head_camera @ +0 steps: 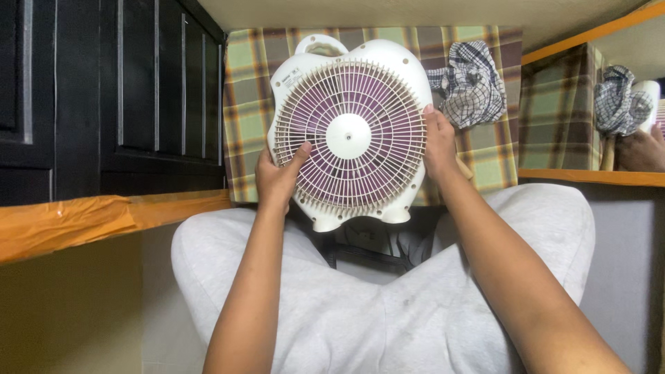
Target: The person assembles a small electric fan by placing the purple fan blade onto the motor hub, securing it with a screwdriver, and then attaching the front grille cover. The person works while sitting cross-legged on the floor.
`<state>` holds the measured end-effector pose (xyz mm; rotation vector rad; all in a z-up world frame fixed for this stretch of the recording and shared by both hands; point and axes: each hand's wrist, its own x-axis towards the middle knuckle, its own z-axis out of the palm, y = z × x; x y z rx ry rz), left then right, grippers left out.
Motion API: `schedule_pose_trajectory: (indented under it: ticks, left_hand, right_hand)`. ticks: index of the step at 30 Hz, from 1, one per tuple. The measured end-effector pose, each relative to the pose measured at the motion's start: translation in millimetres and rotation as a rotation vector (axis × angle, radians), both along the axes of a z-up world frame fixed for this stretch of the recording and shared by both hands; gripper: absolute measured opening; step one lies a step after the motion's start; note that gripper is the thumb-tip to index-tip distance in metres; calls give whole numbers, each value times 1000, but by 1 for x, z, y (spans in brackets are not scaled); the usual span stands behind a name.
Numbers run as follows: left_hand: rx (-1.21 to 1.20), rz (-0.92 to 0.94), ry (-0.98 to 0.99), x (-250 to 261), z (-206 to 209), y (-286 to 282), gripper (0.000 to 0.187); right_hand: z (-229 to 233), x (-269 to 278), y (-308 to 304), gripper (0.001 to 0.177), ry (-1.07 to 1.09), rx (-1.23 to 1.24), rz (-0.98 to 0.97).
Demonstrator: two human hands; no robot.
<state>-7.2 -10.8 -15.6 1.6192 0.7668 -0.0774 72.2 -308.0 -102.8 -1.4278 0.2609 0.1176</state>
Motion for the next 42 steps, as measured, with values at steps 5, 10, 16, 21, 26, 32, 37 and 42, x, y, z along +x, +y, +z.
schedule_pose_trajectory:
  ticks: [5, 10, 16, 21, 26, 32, 37, 42]
  left_hand:
    - [-260, 110, 167, -29, -13, -14, 68]
    - [-347, 185, 148, -43, -17, -23, 70]
    - [-198, 218, 83, -47, -14, -27, 68]
    - [-138, 212, 74, -46, -11, -28, 66]
    - [-99, 193, 134, -46, -5, -25, 64]
    - [-56, 168, 12, -49, -13, -26, 65]
    - [-78, 114, 40, -66, -8, -29, 79]
    - [-98, -68, 178, -90, 6, -34, 95]
  right_hand:
    - [18, -5, 2, 47, 79, -90, -30]
    - [27, -16, -3, 53, 22, -450, -58]
    - [7, -46, -14, 51, 65, -349, 97]
    - [13, -67, -32, 62, 529, -173, 333]
    - [23, -95, -36, 53, 504, 25, 512]
    - [2, -111, -23, 44, 448, 91, 392]
    - [-3, -112, -17, 36, 454, 125, 294]
    - [4, -112, -22, 32, 457, 220, 319]
